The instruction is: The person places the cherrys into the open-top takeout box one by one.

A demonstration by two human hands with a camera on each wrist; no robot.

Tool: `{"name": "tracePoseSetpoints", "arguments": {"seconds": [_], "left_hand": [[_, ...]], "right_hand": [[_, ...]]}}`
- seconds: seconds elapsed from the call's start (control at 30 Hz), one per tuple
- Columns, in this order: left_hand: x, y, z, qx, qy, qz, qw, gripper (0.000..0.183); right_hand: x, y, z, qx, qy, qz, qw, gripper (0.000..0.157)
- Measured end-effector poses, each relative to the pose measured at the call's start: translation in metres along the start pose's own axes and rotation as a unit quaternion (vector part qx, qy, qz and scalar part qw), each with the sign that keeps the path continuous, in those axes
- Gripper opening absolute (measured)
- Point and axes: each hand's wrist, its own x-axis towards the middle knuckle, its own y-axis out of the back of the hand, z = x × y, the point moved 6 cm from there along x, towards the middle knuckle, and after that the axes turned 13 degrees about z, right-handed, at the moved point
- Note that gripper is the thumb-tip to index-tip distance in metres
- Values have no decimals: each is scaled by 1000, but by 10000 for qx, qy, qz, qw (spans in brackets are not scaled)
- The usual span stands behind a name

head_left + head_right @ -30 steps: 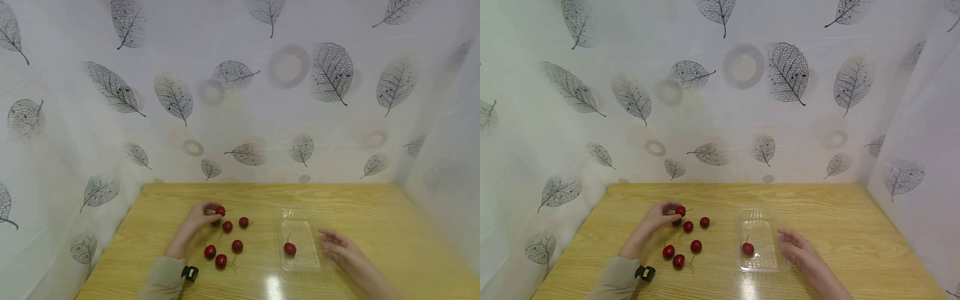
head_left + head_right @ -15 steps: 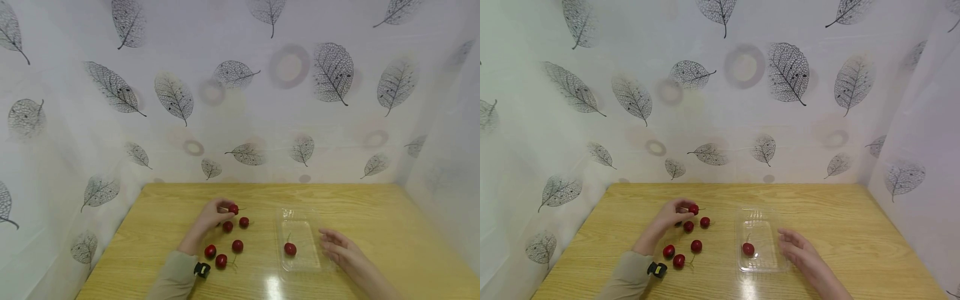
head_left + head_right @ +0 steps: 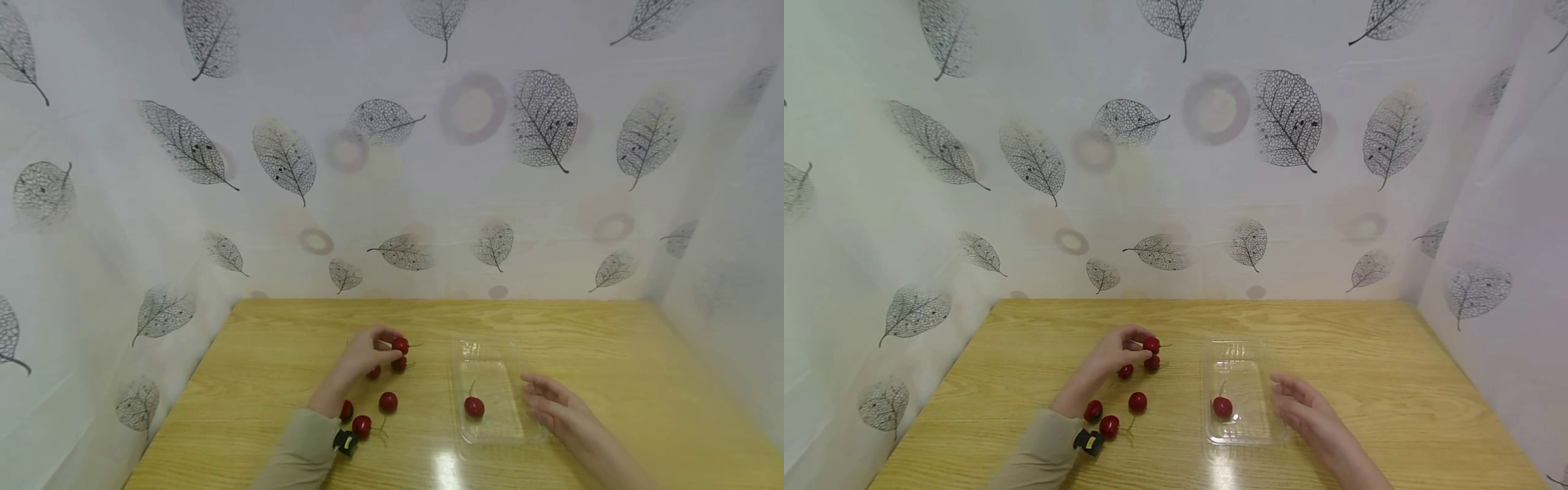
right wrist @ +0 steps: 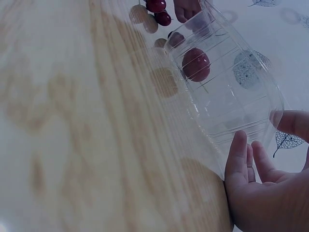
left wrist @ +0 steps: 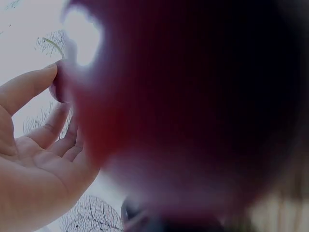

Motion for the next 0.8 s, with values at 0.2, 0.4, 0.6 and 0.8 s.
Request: {"name": "tracePoseSetpoints", "arguments": {"seconds": [0.2, 0.4, 0.6, 0.8], "left_hand": [[-2, -11, 8, -42, -62, -138, 9999, 36], [-2, -21, 12, -97, -81, -244, 9996, 35], [-2, -30, 16, -224, -152, -322, 9991, 34], [-5, -42, 18, -535, -34, -424, 9977, 35]], "right_hand": [[0, 0, 0, 37, 9, 11, 10000, 33], [1, 0, 0, 193, 151, -154, 9996, 35], [0, 0, -1, 386, 297, -329, 9983, 40], [0, 1, 0, 276, 237, -192, 9992, 38]]}}
